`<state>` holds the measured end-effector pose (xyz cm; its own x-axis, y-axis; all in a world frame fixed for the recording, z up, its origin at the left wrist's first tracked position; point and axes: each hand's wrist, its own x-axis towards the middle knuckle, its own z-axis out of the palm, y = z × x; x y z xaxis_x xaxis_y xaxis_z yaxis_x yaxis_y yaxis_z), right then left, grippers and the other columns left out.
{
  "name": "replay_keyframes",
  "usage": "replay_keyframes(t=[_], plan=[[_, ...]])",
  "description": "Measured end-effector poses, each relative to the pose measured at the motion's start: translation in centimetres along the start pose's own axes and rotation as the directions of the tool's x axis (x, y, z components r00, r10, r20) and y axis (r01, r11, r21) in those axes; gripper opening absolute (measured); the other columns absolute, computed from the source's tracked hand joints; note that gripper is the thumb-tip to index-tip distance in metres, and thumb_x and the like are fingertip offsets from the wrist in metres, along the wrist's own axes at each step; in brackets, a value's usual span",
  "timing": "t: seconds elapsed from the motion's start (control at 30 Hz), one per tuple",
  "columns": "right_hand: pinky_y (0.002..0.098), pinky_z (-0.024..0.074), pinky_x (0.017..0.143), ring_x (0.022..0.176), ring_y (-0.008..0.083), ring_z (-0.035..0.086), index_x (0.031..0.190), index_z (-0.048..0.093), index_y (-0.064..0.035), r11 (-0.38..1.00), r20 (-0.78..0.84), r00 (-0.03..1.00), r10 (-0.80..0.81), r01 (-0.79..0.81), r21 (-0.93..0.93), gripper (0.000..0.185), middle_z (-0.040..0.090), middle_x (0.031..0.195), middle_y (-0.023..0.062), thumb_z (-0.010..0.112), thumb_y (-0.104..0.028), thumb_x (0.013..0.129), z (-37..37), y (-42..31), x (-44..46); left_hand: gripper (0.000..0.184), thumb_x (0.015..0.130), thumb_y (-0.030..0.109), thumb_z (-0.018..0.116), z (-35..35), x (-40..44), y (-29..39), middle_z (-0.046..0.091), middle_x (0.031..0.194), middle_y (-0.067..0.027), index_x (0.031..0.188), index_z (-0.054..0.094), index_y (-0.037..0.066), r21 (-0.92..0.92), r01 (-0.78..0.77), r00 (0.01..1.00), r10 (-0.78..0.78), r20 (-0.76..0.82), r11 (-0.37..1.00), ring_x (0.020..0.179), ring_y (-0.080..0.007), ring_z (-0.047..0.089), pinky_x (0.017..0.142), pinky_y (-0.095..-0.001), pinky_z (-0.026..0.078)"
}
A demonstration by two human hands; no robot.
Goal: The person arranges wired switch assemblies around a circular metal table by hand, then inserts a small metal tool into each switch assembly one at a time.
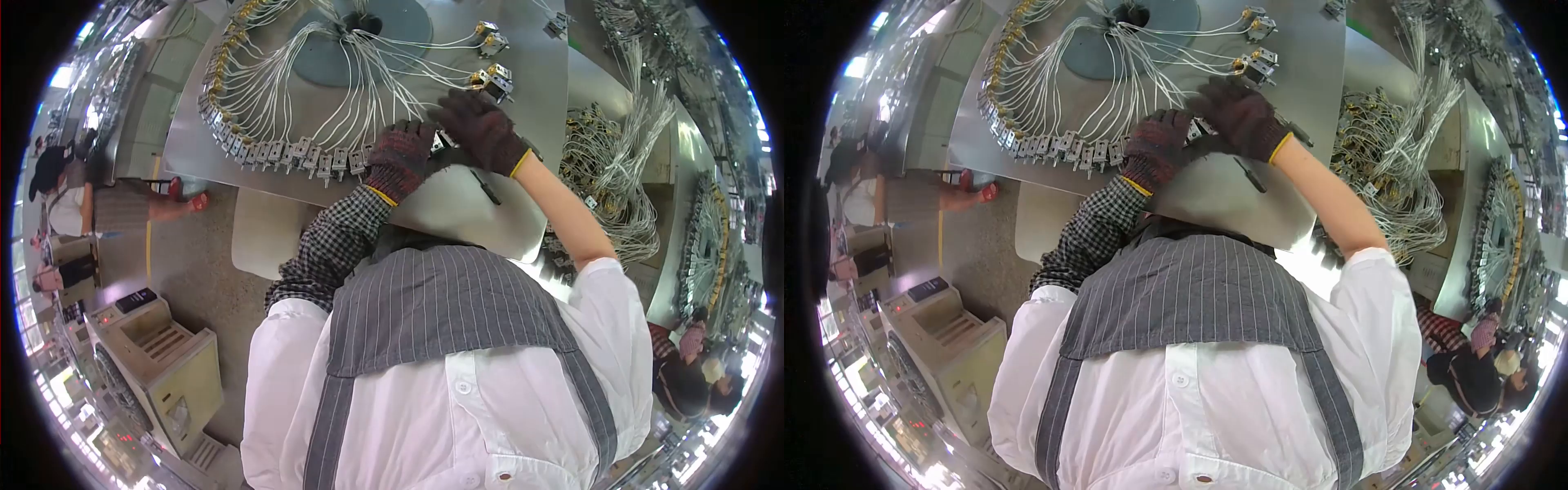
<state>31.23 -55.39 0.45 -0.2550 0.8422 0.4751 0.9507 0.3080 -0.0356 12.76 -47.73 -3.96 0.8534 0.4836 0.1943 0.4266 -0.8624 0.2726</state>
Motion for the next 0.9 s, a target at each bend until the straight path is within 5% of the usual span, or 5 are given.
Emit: replay_keyframes(t=[0.1,0.27,0.43,0.73,0.9], plan=[[0.0402,0.053,0.087,0.104,0.0281,0.062,0.115,0.062,-0.0138,0.969,0.035,0.974,-0.222,0.216,0.124,0.055,0.065,0.108,0.008,0.076,-0.047,0.073,1.6,3.9,-0.5,0.062,0.083,0.056,0.064,-2.1,0.1,1.5,0.062,0.11,-0.0129,0.122,0.056,0.009,0.133,0.032,0.997,-0.04,0.059,0.991,0.103,-0.0319,0.059,0.091,-0.0474,0.046],[0.044,0.0511,0.094,0.108,0.034,0.06,0.129,0.058,-0.012,0.964,0.334,0.919,-0.207,0.134,0.229,0.065,0.064,0.115,0.0108,0.08,-0.028,0.07,3.3,5.6,0.6,0.074,0.073,0.061,0.069,-1.8,-1.4,2.2,0.059,0.11,-0.0123,0.121,0.056,0.006,0.131,0.098,0.993,-0.106,0.053,0.987,0.103,-0.031,0.057,0.091,-0.046,0.043],[0.0438,0.0532,0.086,0.102,0.0323,0.062,0.128,0.058,-0.0123,0.855,0.005,0.933,-0.361,0.328,0.402,0.073,0.064,0.116,0.0102,0.083,-0.037,0.064,3.5,4.3,0.5,0.08,0.067,0.061,0.072,-2.7,-3.4,-0.3,0.057,0.111,-0.0124,0.121,0.053,0.005,0.065,0.144,0.981,-0.134,-0.144,0.987,0.102,-0.0322,0.056,0.092,-0.0455,0.041],[0.0412,0.0527,0.075,0.089,0.0299,0.065,0.106,0.063,-0.0129,0.904,0.425,0.894,-0.144,-0.056,0.425,0.056,0.067,0.094,0.0079,0.071,-0.058,0.074,4.6,2.6,1.6,0.06,0.084,0.057,0.062,-3.8,-2.1,-2.5,0.064,0.115,-0.0139,0.121,0.058,0.01,0.008,0.251,0.926,-0.243,0.29,0.968,0.106,-0.0335,0.063,0.09,-0.0469,0.049],[0.0413,0.053,0.082,0.098,0.0289,0.065,0.105,0.066,-0.0146,0.93,0.388,0.919,-0.072,-0.079,0.36,0.051,0.068,0.098,0.007,0.069,-0.058,0.078,3.1,2.5,-0.3,0.06,0.084,0.058,0.06,-3.1,-1.7,-1.8,0.062,0.117,-0.0163,0.117,0.055,0.009,0.095,0.151,0.939,-0.173,0.298,0.984,0.104,-0.0335,0.063,0.086,-0.0452,0.05]])
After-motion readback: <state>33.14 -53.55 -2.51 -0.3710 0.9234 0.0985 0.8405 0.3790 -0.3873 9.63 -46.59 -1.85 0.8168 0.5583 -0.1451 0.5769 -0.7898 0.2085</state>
